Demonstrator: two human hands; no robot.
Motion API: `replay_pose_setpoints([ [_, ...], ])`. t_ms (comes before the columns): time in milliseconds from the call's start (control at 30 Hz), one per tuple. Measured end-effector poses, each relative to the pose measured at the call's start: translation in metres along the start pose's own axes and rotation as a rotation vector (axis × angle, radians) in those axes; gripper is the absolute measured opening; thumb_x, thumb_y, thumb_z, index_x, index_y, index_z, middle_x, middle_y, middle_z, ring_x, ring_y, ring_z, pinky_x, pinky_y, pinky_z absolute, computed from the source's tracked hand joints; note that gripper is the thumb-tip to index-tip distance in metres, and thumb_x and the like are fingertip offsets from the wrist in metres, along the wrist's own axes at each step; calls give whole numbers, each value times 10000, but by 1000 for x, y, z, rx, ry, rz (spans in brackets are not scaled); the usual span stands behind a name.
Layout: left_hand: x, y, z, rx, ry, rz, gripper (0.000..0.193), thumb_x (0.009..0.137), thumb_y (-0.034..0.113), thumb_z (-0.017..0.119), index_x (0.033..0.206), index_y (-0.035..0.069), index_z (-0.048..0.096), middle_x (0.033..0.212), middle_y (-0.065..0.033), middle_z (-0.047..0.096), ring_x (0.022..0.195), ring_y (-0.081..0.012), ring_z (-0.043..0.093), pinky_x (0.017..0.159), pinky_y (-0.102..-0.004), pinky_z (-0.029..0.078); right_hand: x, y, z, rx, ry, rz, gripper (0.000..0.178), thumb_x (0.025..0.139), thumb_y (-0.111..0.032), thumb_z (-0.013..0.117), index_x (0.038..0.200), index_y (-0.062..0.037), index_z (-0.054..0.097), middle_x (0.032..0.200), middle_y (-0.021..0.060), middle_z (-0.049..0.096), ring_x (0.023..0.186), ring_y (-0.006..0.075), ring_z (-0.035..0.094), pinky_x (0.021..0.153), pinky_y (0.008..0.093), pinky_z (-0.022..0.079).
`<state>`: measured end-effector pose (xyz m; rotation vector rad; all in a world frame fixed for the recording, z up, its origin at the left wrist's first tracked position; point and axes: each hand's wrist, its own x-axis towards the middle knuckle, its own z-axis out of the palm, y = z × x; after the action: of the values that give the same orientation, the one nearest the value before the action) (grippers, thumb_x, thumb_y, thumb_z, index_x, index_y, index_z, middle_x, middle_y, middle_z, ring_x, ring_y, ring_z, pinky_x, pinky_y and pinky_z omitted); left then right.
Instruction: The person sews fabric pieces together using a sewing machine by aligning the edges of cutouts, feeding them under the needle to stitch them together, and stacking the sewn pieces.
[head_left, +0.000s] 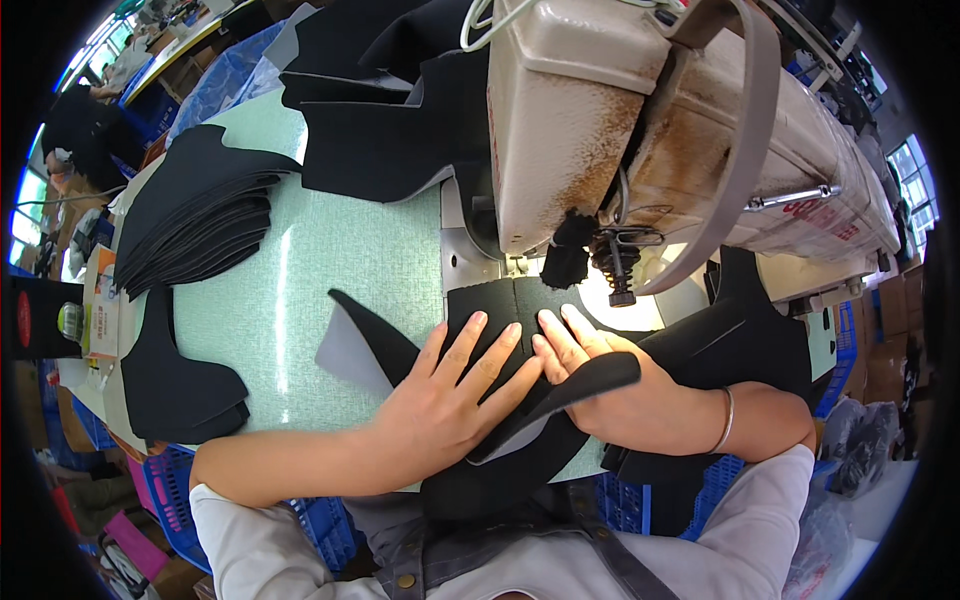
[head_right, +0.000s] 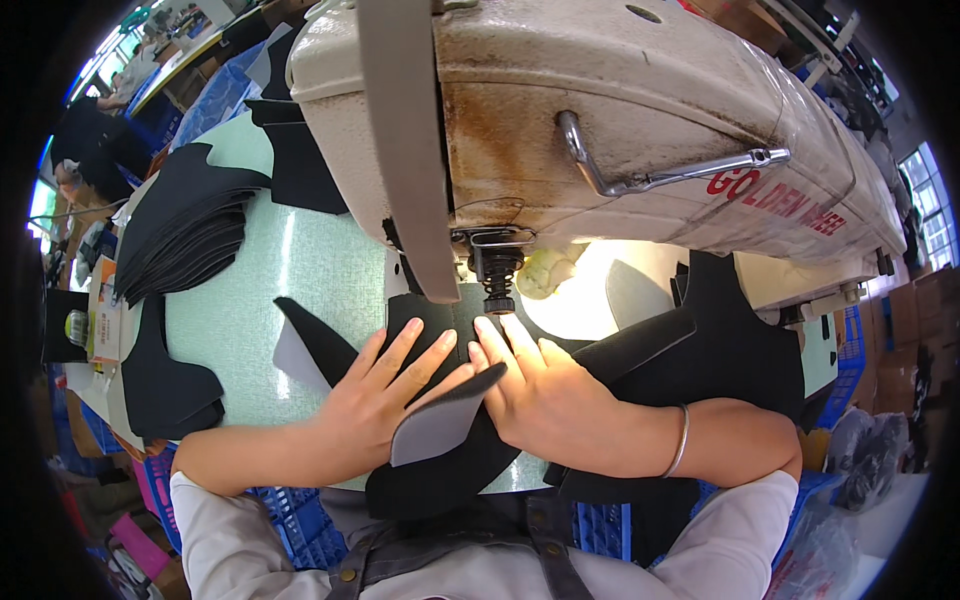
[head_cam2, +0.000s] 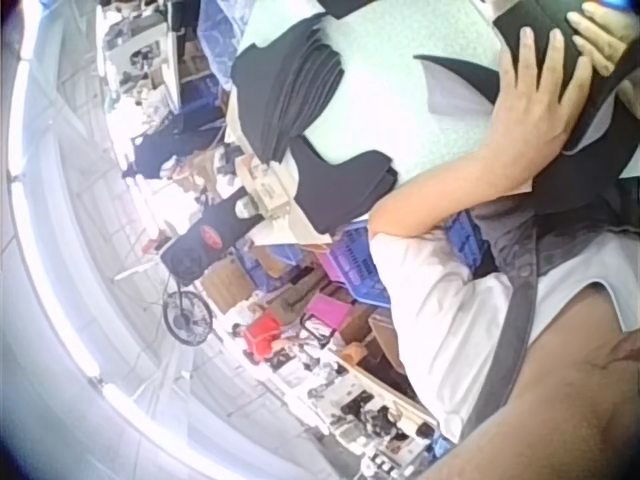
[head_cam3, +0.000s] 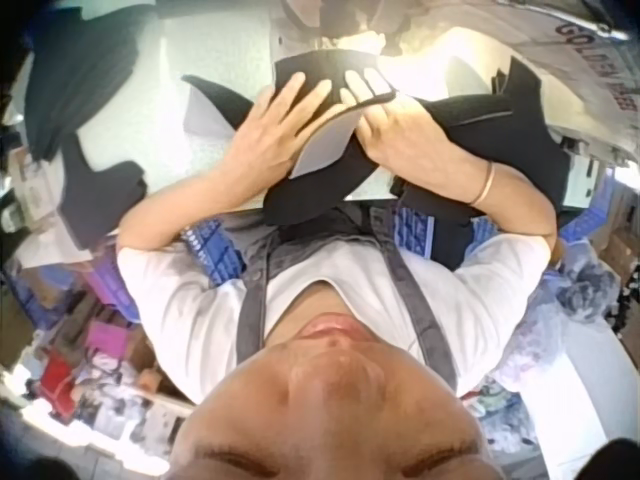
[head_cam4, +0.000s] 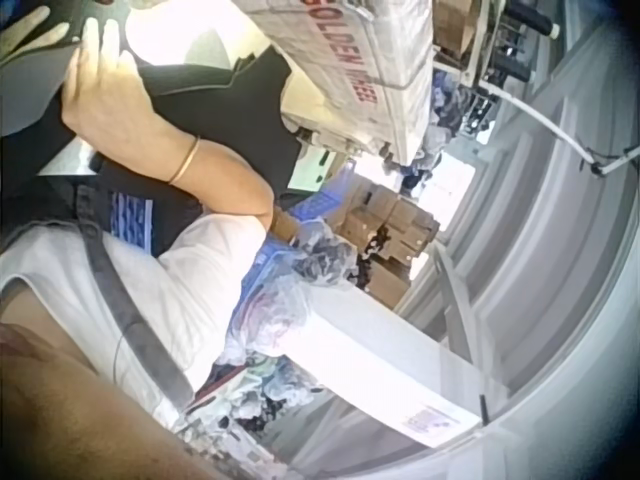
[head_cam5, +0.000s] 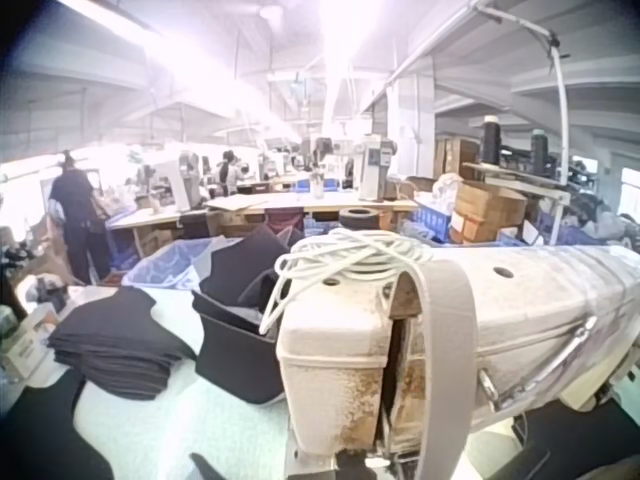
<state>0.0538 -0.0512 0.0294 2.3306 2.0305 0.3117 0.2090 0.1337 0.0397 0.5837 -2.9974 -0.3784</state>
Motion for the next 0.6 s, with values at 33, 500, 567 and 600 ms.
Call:
replay_pose_setpoints([
  [33, 0, -2, -2, -37, -15, 2, 647, 762, 84, 579, 1397, 34, 466, 1436, -251, 398, 1335, -468, 368, 1063, -582, 330, 0, 0, 0, -1, 28, 22, 477, 772, -166, 589, 1155, 117, 613, 1265, 314, 555, 1143, 400, 583, 865, 379, 523],
  [500, -6, 7, 0, 80, -5, -73, 537, 818, 130, 567, 1335, 3, 502, 1404, -330, 389, 1280, -470, 434, 1018, -548, 401, 0, -2, -2, 12, 42, 50, 500, 777, -153, 586, 1187, 134, 588, 1248, 308, 570, 1147, 414, 575, 880, 397, 523],
  [567, -4, 7, 0, 80, -13, -80, 552, 811, 120, 567, 1342, -10, 487, 1407, -327, 387, 1286, -469, 428, 1020, -543, 401, 0, -1, -3, 12, 44, 36, 505, 774, -153, 590, 1190, 134, 585, 1247, 312, 570, 1143, 414, 579, 883, 399, 523],
  [600, -4, 6, -1, 101, -19, -83, 568, 804, 110, 566, 1349, -23, 473, 1409, -325, 385, 1291, -468, 423, 1022, -539, 401, 0, -1, -3, 13, 42, 34, 505, 774, -153, 590, 1190, 134, 585, 1247, 312, 570, 1143, 414, 579, 883, 399, 523],
])
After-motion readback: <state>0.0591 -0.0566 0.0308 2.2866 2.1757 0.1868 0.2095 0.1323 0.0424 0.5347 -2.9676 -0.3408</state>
